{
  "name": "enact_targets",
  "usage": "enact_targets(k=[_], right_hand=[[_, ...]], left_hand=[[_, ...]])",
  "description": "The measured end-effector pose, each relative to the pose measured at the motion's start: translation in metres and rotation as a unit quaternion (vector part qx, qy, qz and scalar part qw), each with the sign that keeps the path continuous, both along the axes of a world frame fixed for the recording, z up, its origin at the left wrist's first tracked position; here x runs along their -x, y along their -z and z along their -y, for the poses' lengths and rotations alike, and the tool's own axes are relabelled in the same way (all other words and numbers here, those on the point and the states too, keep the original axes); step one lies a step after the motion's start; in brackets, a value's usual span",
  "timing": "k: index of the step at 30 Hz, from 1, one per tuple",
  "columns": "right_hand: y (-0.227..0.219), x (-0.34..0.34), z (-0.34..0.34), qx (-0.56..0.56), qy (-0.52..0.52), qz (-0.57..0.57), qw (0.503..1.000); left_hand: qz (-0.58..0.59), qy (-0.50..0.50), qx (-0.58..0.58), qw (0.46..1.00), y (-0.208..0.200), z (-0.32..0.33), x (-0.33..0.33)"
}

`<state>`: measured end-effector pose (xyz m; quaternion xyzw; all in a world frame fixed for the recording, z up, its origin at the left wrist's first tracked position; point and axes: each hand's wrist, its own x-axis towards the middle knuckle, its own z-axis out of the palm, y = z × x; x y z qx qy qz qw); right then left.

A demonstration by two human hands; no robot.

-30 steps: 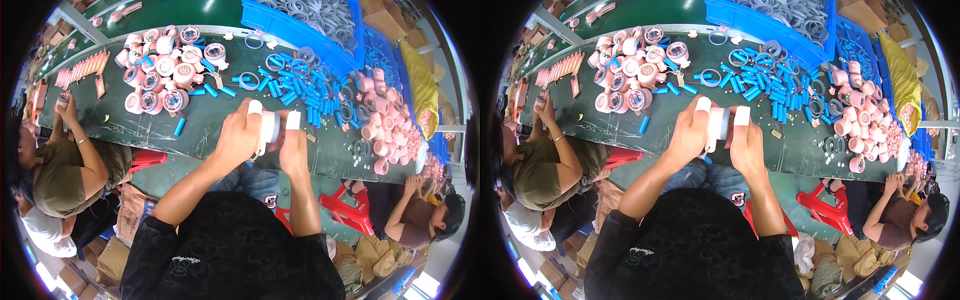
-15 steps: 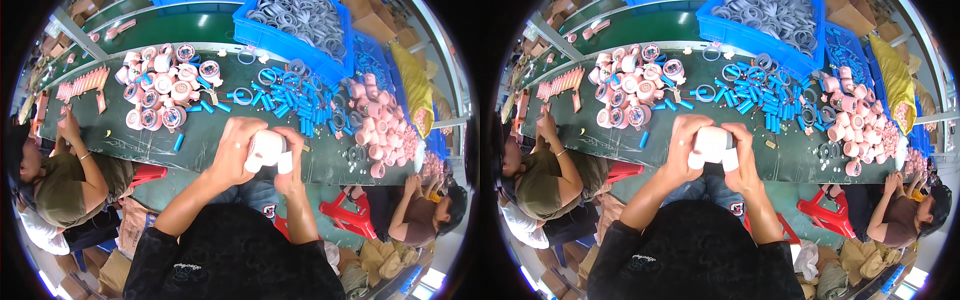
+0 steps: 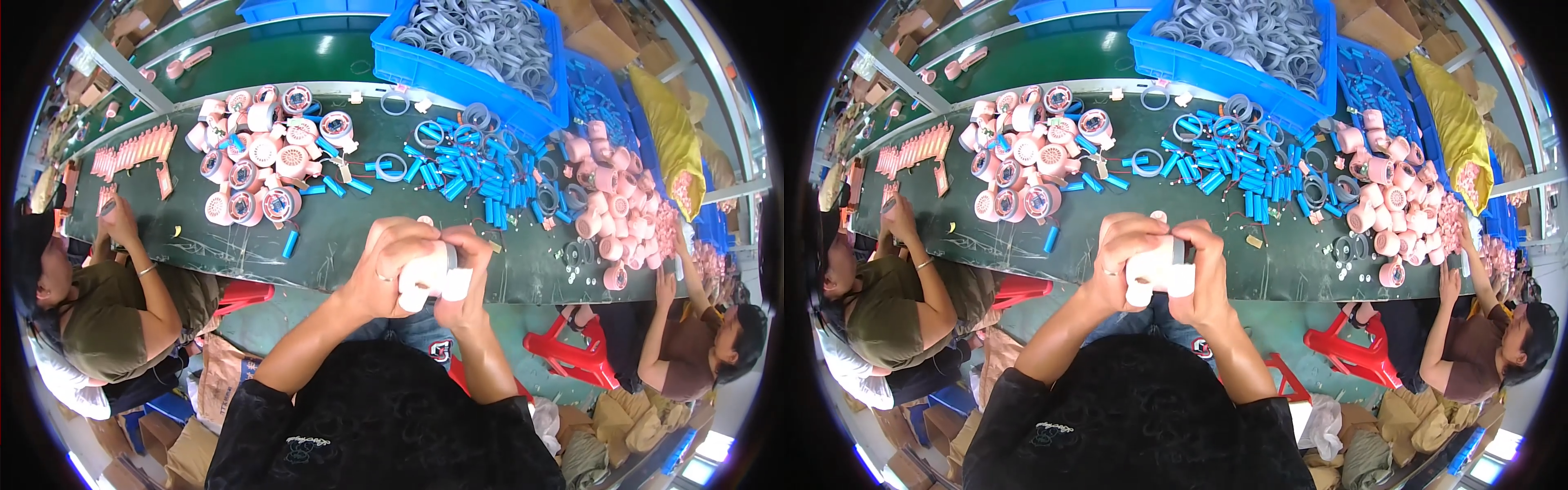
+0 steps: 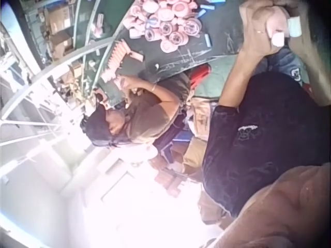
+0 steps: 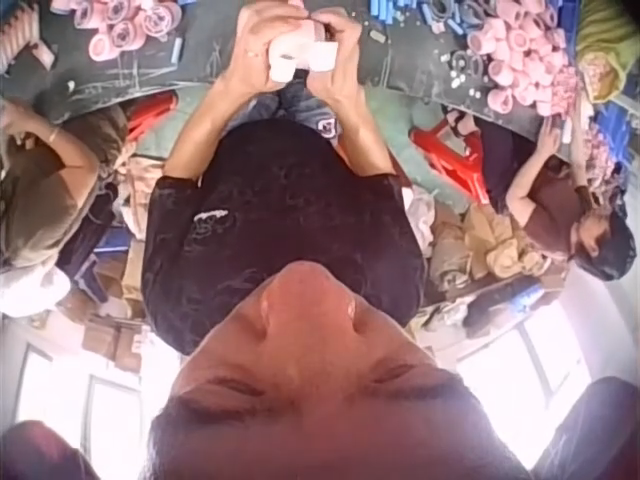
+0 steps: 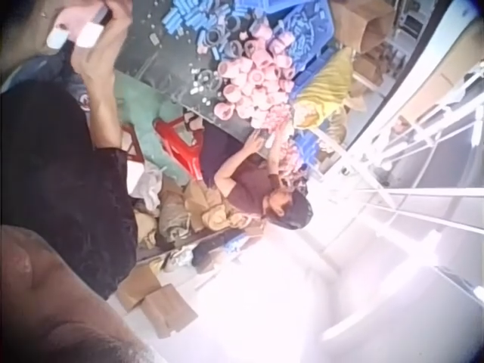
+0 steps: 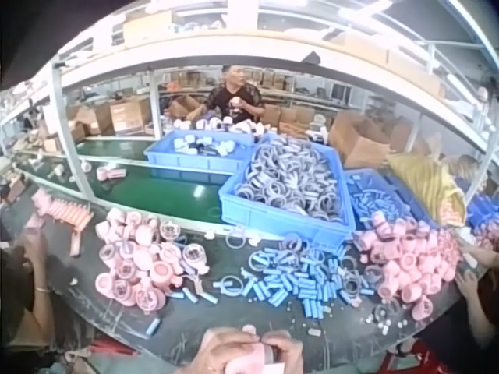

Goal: The person assembles portable fans by fitting circuit boards, batteries, and rings into fan housings by hand and placing the assembled units on the workbench.

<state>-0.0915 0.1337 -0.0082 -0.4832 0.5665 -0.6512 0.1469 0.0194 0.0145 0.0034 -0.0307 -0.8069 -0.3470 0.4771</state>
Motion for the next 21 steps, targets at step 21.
enact_targets(k=[21], right_hand=[[0.025,-0.002,0.026,-0.267,0.088,0.26,0.924]], left_hand=[[-0.014,-0.056,0.116,0.992,0.026,0.025,0.031]])
